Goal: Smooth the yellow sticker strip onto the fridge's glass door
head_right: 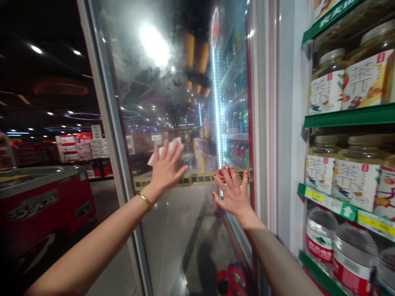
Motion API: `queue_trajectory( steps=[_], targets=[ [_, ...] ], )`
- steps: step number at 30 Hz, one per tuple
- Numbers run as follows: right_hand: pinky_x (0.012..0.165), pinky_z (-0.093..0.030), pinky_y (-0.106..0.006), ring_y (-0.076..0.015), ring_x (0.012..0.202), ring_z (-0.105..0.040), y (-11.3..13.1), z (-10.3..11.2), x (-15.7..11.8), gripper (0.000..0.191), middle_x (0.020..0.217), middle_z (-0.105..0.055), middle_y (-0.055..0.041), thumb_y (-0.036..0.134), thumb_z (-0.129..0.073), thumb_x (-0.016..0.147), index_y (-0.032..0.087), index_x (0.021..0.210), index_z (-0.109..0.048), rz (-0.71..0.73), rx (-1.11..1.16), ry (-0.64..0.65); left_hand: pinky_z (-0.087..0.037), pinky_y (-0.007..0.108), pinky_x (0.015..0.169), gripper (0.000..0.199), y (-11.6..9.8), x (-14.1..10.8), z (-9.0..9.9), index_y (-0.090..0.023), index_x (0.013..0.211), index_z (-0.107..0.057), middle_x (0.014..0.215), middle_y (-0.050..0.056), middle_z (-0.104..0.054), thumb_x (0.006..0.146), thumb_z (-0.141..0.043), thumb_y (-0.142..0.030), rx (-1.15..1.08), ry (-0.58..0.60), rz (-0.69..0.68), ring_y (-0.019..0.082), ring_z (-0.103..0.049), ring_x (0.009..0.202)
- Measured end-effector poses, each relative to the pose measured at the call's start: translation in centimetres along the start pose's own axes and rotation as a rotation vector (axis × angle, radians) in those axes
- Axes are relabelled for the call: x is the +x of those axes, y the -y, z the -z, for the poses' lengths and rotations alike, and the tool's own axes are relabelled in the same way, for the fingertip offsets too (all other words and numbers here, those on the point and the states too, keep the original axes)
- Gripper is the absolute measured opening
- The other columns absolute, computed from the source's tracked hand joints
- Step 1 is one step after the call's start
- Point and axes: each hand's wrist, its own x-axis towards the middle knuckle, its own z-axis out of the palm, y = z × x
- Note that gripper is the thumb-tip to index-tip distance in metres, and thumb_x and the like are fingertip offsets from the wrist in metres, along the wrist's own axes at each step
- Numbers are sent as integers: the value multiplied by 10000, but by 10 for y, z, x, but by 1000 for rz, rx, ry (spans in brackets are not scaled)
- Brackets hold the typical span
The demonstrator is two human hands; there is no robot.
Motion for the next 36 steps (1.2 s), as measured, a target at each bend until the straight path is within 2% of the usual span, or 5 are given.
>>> queue_trajectory(
  steps=[11, 18, 25, 31, 36],
  targets=[
    [1324, -159, -793, -419, 1720, -104, 4, -3, -22, 1101, 1855, 31, -224, 583, -657, 949, 134, 1776, -84, -15, -92, -10, 75, 693, 1392, 767, -9, 68, 9, -332, 1761, -172, 1842, 5, -209, 1090, -403, -623, -14, -143, -19, 308, 28, 1737],
    [1264, -314, -806, -513, 1700, -49, 8, -5, -26, 1273, 1805, 75, -356, 655, -672, 898, -86, 1712, -33, -44, -112, -37, -35, 382, 1439, 718, -43, 16, -10, -314, 1693, -397, 1779, -121, -346, 1081, -351, -688, -44, 167, -988, 118, -98, 1724],
    [1221, -360, -817, -555, 1687, -28, 5, -2, -28, 1351, 1804, 138, -337, 756, -647, 882, -53, 1724, 33, -67, -93, -24, 77, 668, 1391, 774, -33, 122, 12, -253, 1763, -172, 1847, 58, -196, 1095, -363, -595, -66, -99, -222, 302, 11, 1739],
    [1202, -425, -766, -515, 1704, 13, 1, -3, -28, 1226, 1823, 119, -302, 781, -463, 959, -24, 1736, 40, -48, -51, -104, -149, 291, 1409, 583, -62, 67, -7, -426, 1595, -542, 1727, -169, -436, 1051, -431, -606, -125, 260, -1040, 102, -286, 1678],
    [1210, -424, -760, -512, 1705, -16, 3, -5, -29, 1187, 1828, 109, -294, 764, -449, 979, 0, 1744, 41, -72, -38, -114, -77, 571, 1424, 716, -42, 132, 13, -270, 1750, -243, 1826, 24, -280, 1097, -336, -548, -112, 81, -606, 246, -156, 1730]
  ],
)
